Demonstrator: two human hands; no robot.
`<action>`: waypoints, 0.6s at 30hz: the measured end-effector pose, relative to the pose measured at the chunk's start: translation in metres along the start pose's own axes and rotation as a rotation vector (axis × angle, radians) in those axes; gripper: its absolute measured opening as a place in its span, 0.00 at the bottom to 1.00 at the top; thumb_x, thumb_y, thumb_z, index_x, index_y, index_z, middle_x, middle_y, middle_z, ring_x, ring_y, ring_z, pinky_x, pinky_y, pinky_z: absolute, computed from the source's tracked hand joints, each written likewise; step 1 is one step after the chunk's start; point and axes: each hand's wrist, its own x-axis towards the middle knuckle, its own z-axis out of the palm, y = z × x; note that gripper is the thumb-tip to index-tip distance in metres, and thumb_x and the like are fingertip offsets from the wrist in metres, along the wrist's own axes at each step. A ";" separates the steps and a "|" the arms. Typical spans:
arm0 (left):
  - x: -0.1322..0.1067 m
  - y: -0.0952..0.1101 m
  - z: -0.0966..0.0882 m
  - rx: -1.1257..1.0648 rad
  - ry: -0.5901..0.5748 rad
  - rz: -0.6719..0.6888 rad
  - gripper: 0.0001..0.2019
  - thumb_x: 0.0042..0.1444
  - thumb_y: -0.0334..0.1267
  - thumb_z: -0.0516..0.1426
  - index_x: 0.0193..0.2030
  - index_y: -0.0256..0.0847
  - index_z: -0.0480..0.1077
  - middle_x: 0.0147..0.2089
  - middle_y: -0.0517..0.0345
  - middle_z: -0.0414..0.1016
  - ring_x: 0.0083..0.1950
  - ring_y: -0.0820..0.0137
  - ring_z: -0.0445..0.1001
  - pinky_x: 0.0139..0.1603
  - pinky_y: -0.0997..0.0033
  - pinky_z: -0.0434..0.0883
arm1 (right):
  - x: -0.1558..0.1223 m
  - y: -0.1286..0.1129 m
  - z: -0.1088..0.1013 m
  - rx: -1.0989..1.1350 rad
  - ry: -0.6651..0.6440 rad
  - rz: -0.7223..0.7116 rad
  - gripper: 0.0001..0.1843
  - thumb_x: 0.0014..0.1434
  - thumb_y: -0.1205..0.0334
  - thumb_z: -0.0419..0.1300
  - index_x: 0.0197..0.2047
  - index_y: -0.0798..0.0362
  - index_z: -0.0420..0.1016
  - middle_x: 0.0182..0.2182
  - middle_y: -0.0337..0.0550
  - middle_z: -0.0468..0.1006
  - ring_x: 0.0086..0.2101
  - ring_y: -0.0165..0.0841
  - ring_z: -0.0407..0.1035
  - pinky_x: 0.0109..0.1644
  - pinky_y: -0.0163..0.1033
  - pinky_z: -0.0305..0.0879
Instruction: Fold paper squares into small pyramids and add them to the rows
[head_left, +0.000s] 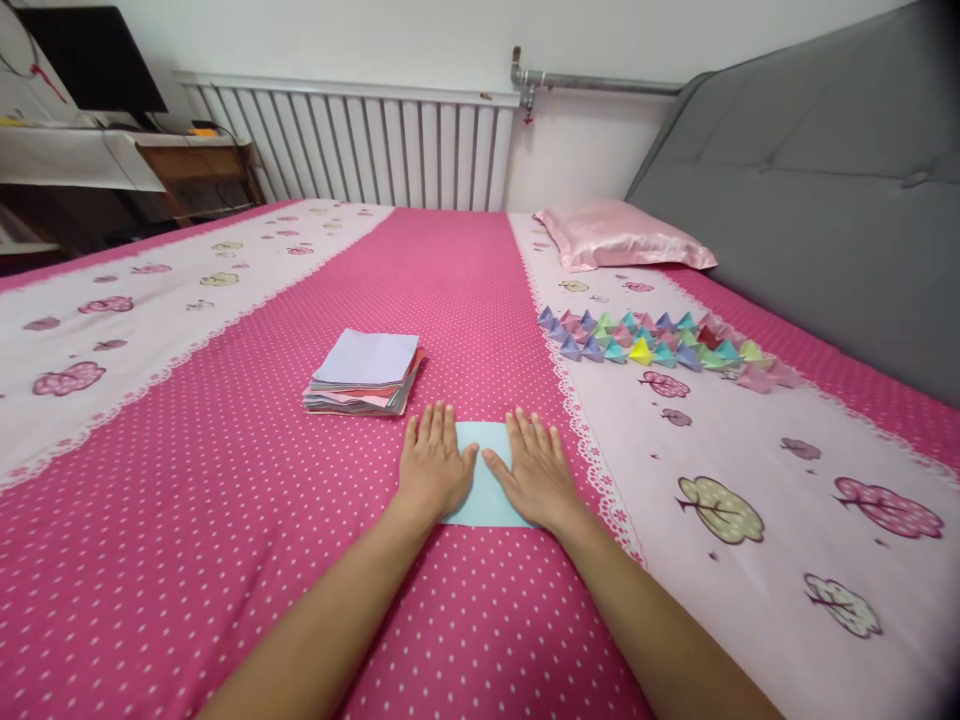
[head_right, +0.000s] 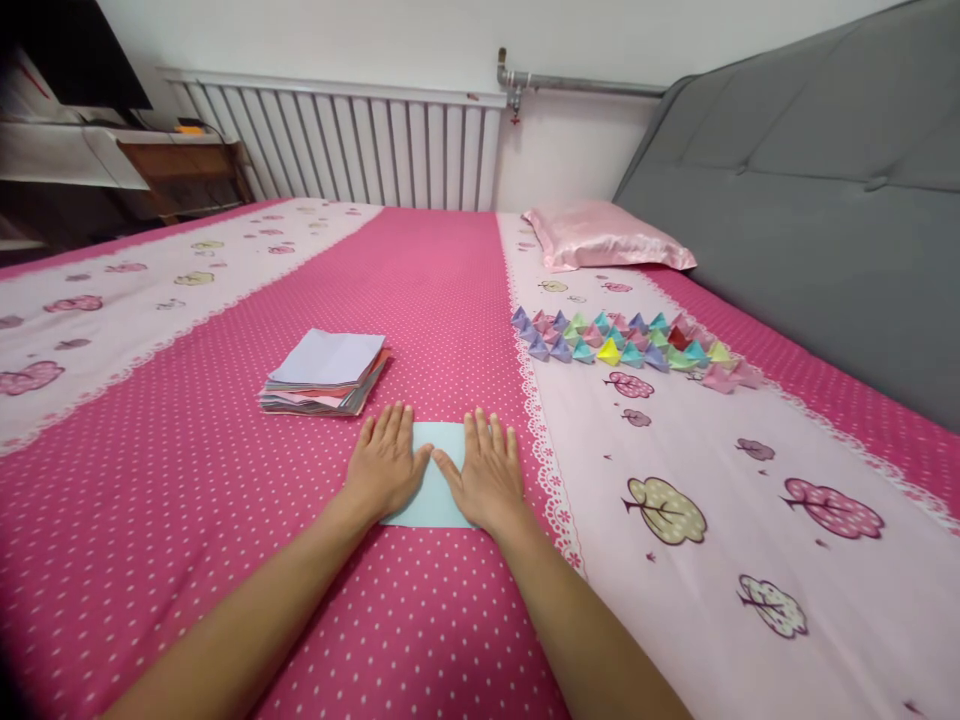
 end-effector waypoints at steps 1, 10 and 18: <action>0.001 -0.002 -0.004 0.011 0.007 -0.046 0.30 0.60 0.46 0.40 0.64 0.24 0.50 0.66 0.39 0.50 0.67 0.56 0.46 0.65 0.55 0.43 | 0.003 0.005 0.000 -0.002 0.024 0.022 0.43 0.59 0.38 0.35 0.66 0.63 0.43 0.65 0.52 0.43 0.63 0.46 0.35 0.64 0.54 0.30; 0.005 -0.004 -0.041 -0.241 -0.024 -0.167 0.21 0.59 0.45 0.44 0.42 0.31 0.69 0.41 0.40 0.72 0.45 0.56 0.71 0.44 0.60 0.65 | 0.038 0.047 -0.017 0.420 0.209 -0.006 0.27 0.57 0.53 0.48 0.56 0.60 0.65 0.47 0.52 0.73 0.38 0.36 0.70 0.45 0.43 0.65; 0.010 -0.011 -0.026 -0.656 -0.084 -0.161 0.26 0.47 0.40 0.57 0.54 0.35 0.61 0.38 0.52 0.73 0.37 0.65 0.71 0.35 0.69 0.65 | 0.035 0.053 -0.037 0.753 0.141 0.134 0.18 0.51 0.56 0.56 0.43 0.57 0.75 0.36 0.46 0.78 0.34 0.34 0.70 0.40 0.40 0.65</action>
